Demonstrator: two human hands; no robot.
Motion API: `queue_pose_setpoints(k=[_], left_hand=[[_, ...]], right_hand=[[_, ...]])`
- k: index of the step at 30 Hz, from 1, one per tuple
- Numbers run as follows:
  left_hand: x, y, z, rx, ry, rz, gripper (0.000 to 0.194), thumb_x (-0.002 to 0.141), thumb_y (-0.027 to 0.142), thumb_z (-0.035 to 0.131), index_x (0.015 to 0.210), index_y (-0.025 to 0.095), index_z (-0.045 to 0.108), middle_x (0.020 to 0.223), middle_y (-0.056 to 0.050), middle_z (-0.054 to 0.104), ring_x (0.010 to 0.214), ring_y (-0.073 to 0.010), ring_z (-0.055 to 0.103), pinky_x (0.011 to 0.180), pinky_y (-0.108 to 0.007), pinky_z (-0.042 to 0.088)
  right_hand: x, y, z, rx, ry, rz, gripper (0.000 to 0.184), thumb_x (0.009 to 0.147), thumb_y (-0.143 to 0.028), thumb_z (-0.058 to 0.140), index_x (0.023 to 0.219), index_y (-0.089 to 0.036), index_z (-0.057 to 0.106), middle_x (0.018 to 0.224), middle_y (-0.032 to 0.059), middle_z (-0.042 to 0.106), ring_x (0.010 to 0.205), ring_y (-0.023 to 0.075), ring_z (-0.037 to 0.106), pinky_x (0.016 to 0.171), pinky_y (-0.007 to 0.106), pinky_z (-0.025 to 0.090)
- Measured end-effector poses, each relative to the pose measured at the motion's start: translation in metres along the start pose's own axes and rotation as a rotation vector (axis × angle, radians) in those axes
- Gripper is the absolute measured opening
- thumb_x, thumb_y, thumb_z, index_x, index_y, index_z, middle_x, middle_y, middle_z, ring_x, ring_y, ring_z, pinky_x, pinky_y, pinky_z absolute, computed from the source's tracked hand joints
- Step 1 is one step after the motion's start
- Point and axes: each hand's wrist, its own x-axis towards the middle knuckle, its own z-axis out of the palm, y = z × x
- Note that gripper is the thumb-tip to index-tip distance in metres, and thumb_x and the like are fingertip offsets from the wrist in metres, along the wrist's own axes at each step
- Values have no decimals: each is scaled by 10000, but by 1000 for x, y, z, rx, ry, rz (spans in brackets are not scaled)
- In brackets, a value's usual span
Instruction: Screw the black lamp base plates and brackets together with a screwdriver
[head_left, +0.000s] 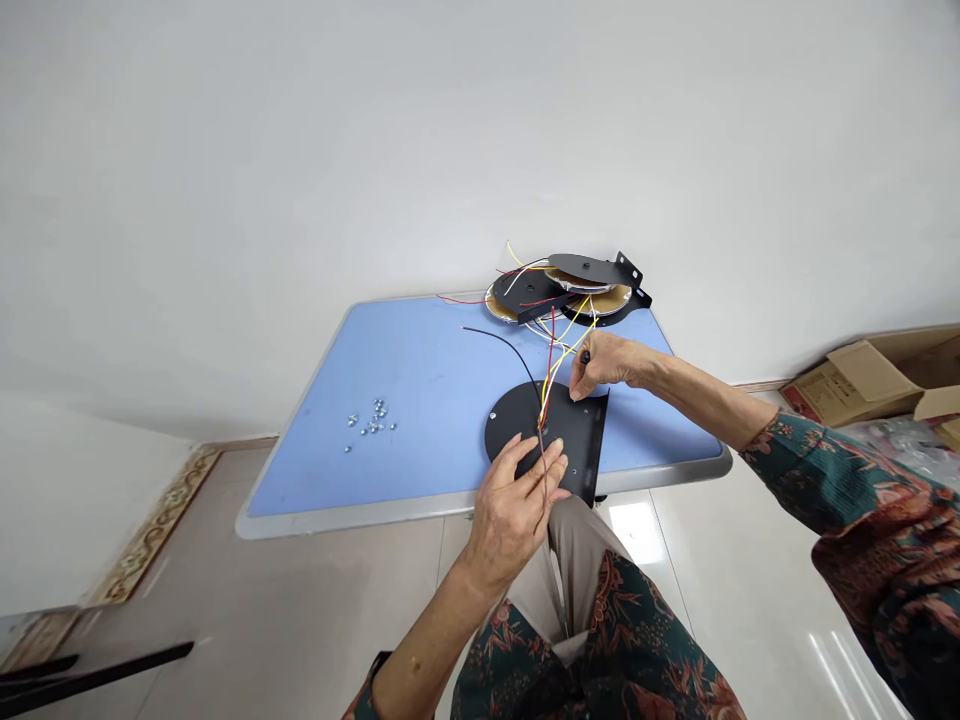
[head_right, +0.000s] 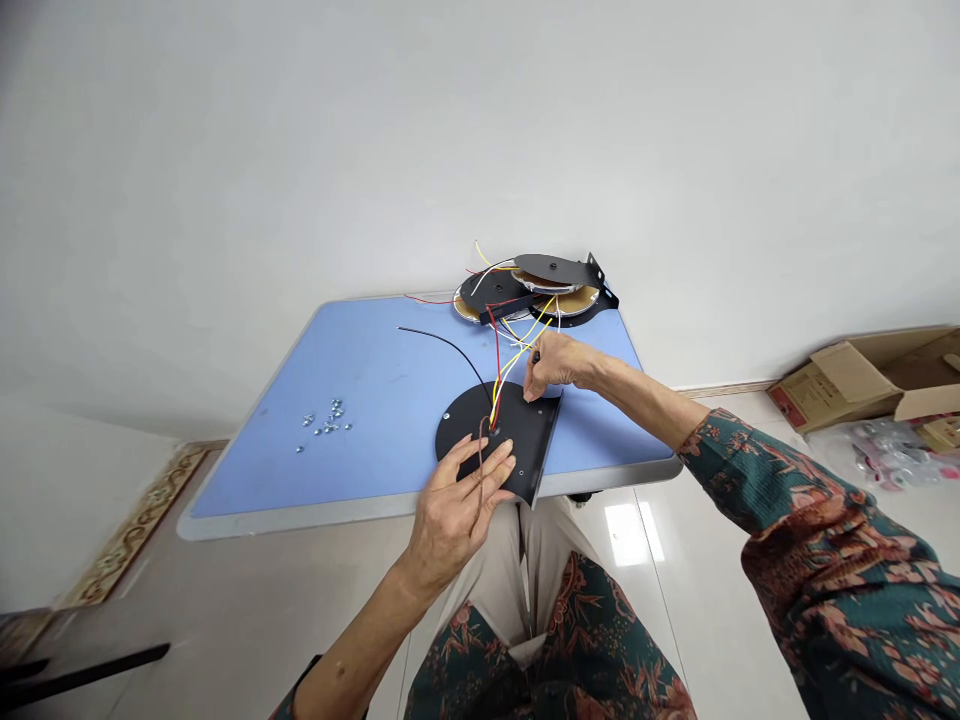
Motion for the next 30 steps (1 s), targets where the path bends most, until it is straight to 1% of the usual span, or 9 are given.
queue_pose_setpoints(k=[5, 9, 13, 20, 21, 23, 26, 28, 30], left_hand=[[1, 0, -2, 52, -34, 28, 351, 983, 212, 582, 1327, 142, 607, 1328, -95, 681, 1307, -291, 570, 1082, -550, 525], [0, 0, -1, 88, -34, 54, 364, 979, 201, 588, 1335, 124, 598, 1350, -103, 666, 1337, -289, 555, 1093, -523, 528], [1, -2, -1, 84, -27, 71, 359, 980, 203, 582, 1332, 134, 606, 1337, -104, 674, 1331, -282, 562, 1093, -510, 531], [2, -2, -1, 64, -17, 69, 323, 973, 170, 563, 1284, 120, 635, 1321, -102, 685, 1276, -277, 594, 1071, -501, 548], [2, -2, -1, 53, -17, 66, 321, 973, 168, 561, 1281, 118, 637, 1319, -105, 686, 1274, -276, 594, 1068, -502, 550], [2, -2, -1, 39, -16, 64, 324, 971, 161, 560, 1282, 114, 636, 1314, -112, 688, 1270, -275, 593, 1064, -506, 551], [3, -2, -1, 34, -9, 66, 329, 972, 151, 548, 1287, 117, 637, 1310, -109, 691, 1252, -273, 602, 1066, -509, 549], [3, -2, -1, 37, -4, 66, 328, 975, 146, 534, 1284, 125, 642, 1314, -101, 689, 1237, -271, 611, 1071, -506, 547], [2, -2, 0, 36, 2, 67, 336, 975, 139, 523, 1289, 131, 643, 1320, -98, 686, 1235, -270, 613, 1077, -505, 544]], right_hand=[[0, -1, 0, -22, 11, 5, 90, 493, -133, 782, 560, -179, 742, 496, -37, 608, 573, 117, 517, 507, 234, 333], [0, -1, 0, -39, 19, 9, 92, 505, -140, 793, 576, -181, 751, 529, -26, 642, 614, 130, 571, 528, 224, 383], [-3, -3, 2, -61, 36, -4, 95, 529, -116, 796, 587, -177, 753, 570, -17, 680, 651, 140, 620, 566, 211, 439], [-16, -10, 4, -168, 64, -21, 78, 614, -112, 798, 663, -171, 782, 646, -3, 727, 705, 153, 663, 620, 216, 470], [-21, -11, 6, -184, 70, -33, 72, 634, -120, 798, 678, -175, 787, 664, -1, 734, 722, 158, 671, 639, 222, 474], [-36, -11, 13, -232, 127, -71, 63, 678, -129, 790, 706, -185, 793, 729, 8, 758, 775, 173, 689, 701, 243, 484], [-70, -8, 34, -314, 314, -148, 96, 749, -113, 751, 752, -198, 796, 929, 35, 788, 889, 196, 709, 805, 284, 486], [-93, -4, 52, -333, 391, -207, 114, 764, -105, 747, 762, -210, 791, 1041, 32, 779, 932, 194, 715, 807, 281, 483], [-111, 0, 68, -354, 428, -247, 123, 798, -117, 727, 766, -220, 786, 1073, 25, 766, 897, 171, 716, 760, 265, 473]])
